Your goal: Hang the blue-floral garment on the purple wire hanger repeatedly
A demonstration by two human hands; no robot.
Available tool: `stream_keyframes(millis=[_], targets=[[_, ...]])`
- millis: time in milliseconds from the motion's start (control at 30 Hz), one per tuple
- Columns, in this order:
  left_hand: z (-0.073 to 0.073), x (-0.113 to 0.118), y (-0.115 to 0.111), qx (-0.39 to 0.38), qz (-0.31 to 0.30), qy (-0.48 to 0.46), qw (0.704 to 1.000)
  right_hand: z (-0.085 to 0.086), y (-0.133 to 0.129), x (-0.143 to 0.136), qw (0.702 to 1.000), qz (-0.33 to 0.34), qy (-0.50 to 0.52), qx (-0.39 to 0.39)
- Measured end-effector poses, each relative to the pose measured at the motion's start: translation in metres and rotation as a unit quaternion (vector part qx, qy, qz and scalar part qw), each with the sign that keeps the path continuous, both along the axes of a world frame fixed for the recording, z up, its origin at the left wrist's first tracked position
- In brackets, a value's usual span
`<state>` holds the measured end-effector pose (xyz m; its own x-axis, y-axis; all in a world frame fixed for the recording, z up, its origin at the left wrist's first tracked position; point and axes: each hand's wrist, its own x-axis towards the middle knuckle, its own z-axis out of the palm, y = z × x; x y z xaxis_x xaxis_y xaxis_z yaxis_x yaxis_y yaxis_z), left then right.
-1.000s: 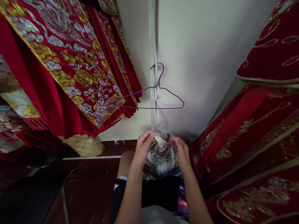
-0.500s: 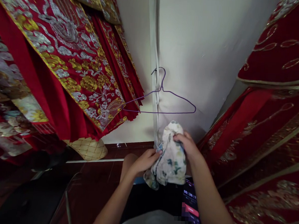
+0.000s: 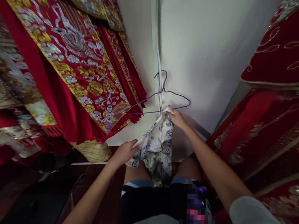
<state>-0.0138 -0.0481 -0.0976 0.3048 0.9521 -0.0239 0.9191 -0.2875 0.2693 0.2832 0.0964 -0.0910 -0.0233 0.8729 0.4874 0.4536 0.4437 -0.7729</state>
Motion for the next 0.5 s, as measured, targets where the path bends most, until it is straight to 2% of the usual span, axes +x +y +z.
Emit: stream_keyframes(millis=[100,200,333,433,500], targets=[[0.01,-0.01,-0.003,-0.011,0.032,0.033,0.999,-0.006,0.002,0.005,0.999,-0.018,-0.008,-0.03],[0.018,-0.018,-0.003,-0.005,0.045,0.048,0.998,-0.006,-0.009,0.015,0.998,-0.03,-0.022,-0.056],[0.032,-0.021,0.004,0.093,0.001,-0.046,0.995,-0.004,-0.026,0.035,0.996,-0.043,-0.023,-0.073],[0.048,-0.017,0.014,0.148,-0.033,-0.125,0.981,-0.002,-0.038,0.051,0.995,-0.071,-0.02,-0.063],[0.062,-0.011,0.022,0.168,-0.035,-0.175,0.97,0.0,-0.044,0.057,0.995,-0.078,-0.02,-0.058]])
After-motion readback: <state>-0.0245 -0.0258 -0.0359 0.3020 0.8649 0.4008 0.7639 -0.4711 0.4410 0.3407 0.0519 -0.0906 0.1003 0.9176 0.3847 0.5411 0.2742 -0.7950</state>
